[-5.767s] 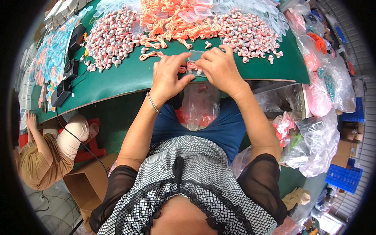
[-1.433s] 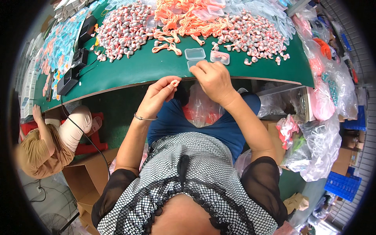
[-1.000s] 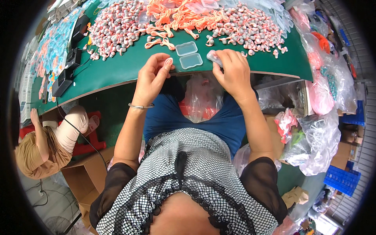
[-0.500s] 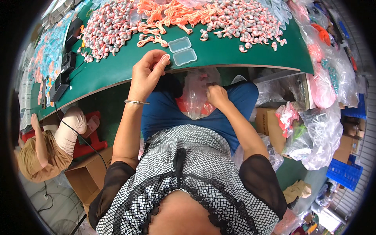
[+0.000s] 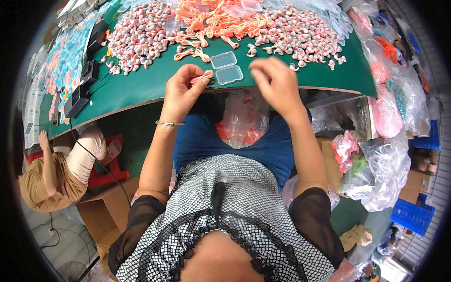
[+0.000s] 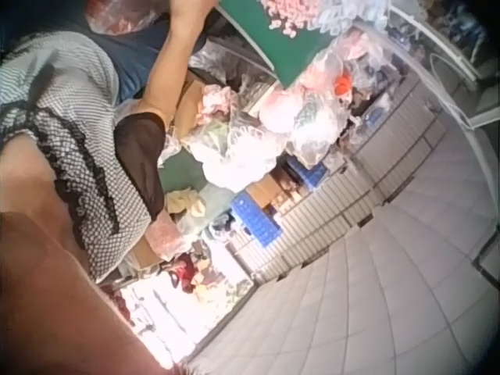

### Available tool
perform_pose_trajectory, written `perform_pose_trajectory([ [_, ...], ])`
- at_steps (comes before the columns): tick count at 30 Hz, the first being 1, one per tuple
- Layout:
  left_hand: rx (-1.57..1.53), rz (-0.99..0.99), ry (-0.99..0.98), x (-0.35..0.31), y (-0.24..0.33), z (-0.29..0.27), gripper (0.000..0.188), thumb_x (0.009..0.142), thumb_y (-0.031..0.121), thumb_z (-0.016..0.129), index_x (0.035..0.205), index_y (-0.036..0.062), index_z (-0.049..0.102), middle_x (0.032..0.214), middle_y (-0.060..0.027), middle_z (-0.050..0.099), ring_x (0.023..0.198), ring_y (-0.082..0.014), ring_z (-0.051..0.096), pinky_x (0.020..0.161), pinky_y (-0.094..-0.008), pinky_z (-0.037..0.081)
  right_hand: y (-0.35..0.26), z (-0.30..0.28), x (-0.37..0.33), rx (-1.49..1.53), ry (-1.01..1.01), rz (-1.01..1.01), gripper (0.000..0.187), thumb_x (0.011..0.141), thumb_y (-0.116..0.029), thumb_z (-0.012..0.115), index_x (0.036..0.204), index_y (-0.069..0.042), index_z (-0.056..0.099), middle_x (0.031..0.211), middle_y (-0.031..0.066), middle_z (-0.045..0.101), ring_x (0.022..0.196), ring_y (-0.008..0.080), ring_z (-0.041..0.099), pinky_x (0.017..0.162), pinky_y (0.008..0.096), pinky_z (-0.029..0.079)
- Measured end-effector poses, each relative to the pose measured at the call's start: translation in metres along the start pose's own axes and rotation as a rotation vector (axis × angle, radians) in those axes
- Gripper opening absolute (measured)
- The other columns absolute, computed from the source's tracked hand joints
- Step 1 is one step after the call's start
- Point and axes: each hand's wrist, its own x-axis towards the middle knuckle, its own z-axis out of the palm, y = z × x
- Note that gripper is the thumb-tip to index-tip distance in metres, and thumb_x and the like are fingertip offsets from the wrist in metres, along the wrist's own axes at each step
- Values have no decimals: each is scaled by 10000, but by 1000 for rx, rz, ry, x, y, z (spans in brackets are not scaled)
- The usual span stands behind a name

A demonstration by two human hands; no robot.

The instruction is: Packing small pink ribbon decorative items into plastic cases and then into a plastic bag.

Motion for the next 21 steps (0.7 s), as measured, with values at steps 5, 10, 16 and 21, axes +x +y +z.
perform_pose_trajectory([
  [5, 147, 66, 22, 5, -4, 4, 88, 886, 17, 687, 955, -5, 636, 790, -33, 655, 719, -85, 614, 675, -244, 514, 43, 26, 32, -367, 233, -78, 217, 873, -103, 684, 1088, -76, 674, 908, 95, 649, 731, 219, 634, 655, 340, 504],
  [10, 474, 306, 56, 9, -12, -4, 112, 815, 12, 705, 912, 42, 658, 827, -102, 680, 785, -266, 636, 716, -373, 524, 41, 38, 35, -313, 169, 30, 173, 830, -99, 699, 998, -82, 660, 906, 105, 662, 851, 302, 658, 721, 409, 514],
  [16, 550, 461, 247, 25, -20, -18, 109, 821, 58, 715, 924, 59, 680, 818, -83, 675, 790, -256, 625, 723, -372, 513, 41, 36, 30, -257, 195, -23, 161, 808, -64, 687, 964, -76, 647, 909, 80, 683, 865, 284, 652, 744, 398, 515],
  [21, 656, 136, 275, 68, -29, -44, 187, 843, 186, 725, 984, 64, 721, 844, -110, 712, 762, -280, 686, 693, -400, 534, 48, 37, 32, -201, 201, -12, 137, 815, -80, 707, 935, -64, 642, 883, 80, 664, 810, 271, 631, 712, 378, 506],
])
